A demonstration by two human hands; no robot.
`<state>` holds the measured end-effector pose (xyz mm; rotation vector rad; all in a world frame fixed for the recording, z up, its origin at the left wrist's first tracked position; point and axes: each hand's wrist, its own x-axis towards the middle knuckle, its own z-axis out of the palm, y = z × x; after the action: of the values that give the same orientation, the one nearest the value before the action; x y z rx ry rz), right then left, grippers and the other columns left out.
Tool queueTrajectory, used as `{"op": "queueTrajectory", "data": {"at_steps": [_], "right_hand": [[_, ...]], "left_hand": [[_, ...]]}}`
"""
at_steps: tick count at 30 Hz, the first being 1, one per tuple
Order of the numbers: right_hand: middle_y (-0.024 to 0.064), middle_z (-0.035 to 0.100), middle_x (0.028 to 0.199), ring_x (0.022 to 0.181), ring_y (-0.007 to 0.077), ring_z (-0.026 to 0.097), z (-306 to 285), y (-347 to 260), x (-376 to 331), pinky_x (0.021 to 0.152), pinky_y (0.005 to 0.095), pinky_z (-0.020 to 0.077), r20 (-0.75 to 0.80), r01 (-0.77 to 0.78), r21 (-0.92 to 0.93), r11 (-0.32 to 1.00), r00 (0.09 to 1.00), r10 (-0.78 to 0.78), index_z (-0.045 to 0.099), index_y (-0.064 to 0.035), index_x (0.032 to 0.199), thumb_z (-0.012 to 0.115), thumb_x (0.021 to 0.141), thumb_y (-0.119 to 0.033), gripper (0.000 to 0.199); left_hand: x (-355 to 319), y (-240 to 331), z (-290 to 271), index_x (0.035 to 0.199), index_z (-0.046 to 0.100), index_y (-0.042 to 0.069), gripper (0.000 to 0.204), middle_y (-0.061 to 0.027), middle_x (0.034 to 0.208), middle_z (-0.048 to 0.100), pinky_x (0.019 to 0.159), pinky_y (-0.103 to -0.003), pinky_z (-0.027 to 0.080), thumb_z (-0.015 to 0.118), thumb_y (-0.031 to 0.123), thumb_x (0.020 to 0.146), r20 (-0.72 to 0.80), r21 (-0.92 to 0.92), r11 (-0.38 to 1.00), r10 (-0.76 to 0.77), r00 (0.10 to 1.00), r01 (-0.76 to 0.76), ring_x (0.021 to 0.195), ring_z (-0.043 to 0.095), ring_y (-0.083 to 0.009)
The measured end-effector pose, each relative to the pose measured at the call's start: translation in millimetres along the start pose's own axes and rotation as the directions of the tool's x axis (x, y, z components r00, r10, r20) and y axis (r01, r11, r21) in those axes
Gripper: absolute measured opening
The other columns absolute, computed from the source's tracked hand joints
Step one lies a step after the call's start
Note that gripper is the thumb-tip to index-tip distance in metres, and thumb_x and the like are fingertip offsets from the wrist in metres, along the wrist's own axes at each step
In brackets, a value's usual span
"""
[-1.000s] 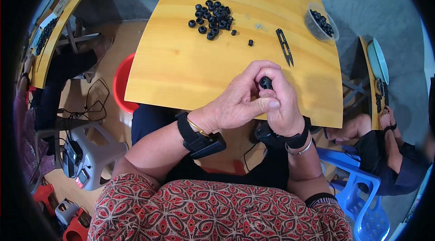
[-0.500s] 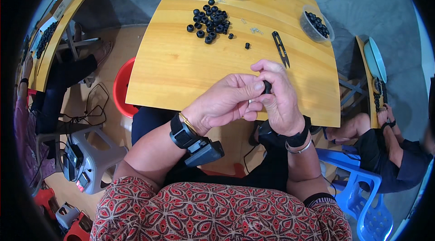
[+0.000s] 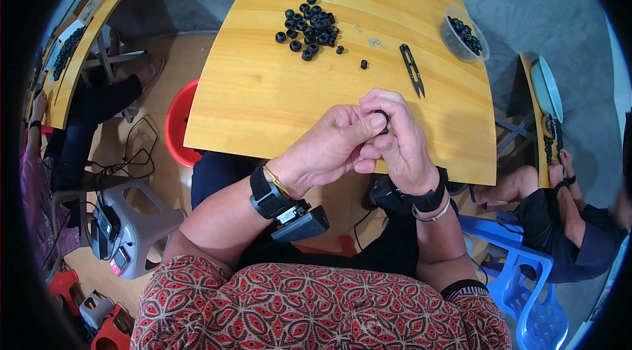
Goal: Assembling small black plastic manufacturing parts by hand.
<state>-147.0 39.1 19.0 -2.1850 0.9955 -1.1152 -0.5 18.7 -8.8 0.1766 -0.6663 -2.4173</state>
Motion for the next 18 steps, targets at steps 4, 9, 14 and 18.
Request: {"op": "queueTrajectory", "data": {"at_steps": [4, 9, 14, 18], "right_hand": [[0.0145, 0.045, 0.101, 0.09, 0.0266, 0.048, 1.2, 4.3, -1.8, 0.078, 0.0321, 0.0395, 0.009, -0.019, -0.043, 0.999, 1.0, 0.019, 0.043, -0.0011, 0.104, 0.048, 0.086, -0.023, 0.029], [0.0139, 0.046, 0.099, 0.089, 0.0256, 0.048, -0.1, 6.2, -2.0, 0.078, 0.0314, 0.0391, -0.032, 0.033, -0.059, 0.998, 0.999, -0.035, 0.044, -0.0012, 0.103, 0.046, 0.087, -0.026, 0.029], [0.0129, 0.048, 0.089, 0.077, 0.0238, 0.05, -7.3, -6.9, -6.2, 0.069, 0.0312, 0.0403, -0.074, -0.046, -0.009, 0.999, 0.996, 0.045, 0.044, -0.0015, 0.1, 0.045, 0.087, -0.031, 0.033], [0.0124, 0.047, 0.081, 0.069, 0.0239, 0.051, 0.6, -21.0, -10.3, 0.063, 0.0313, 0.0407, -0.009, -0.16, 0.055, 0.986, 0.987, 0.161, 0.045, -0.0019, 0.098, 0.046, 0.086, -0.032, 0.033]], "left_hand": [[0.9, -0.2, 5.7, 0.075, 0.052, 0.004, 0.027, 0.0006, 0.062, 0.045, 0.041, -0.018, 0.027, 0.053, 0.029, 0.084, -0.07, 0.057, 0.998, 0.007, 0.998, -0.003, 0.05, 0.035, -0.0058], [1.1, 1.3, 9.2, 0.08, 0.055, 0.001, 0.025, 0.0003, 0.062, 0.05, 0.042, -0.017, 0.04, 0.051, 0.024, 0.087, -0.12, 0.019, 1.0, -0.01, 0.993, 0.013, 0.047, 0.045, -0.0054], [-0.6, 7.7, -1.2, 0.106, 0.045, 0.002, 0.064, -0.0047, 0.086, 0.049, 0.061, -0.022, 0.044, 0.071, 0.042, 0.063, -0.077, 0.495, 0.858, 0.202, 0.976, -0.138, 0.079, 0.049, -0.0124], [2.8, 2.3, 17.4, 0.126, 0.024, 0.005, 0.113, -0.009, 0.114, 0.041, 0.086, -0.029, 0.04, 0.081, 0.048, 0.038, 0.126, 0.686, 0.64, 0.362, 0.924, -0.345, 0.11, 0.038, -0.0162]]}}
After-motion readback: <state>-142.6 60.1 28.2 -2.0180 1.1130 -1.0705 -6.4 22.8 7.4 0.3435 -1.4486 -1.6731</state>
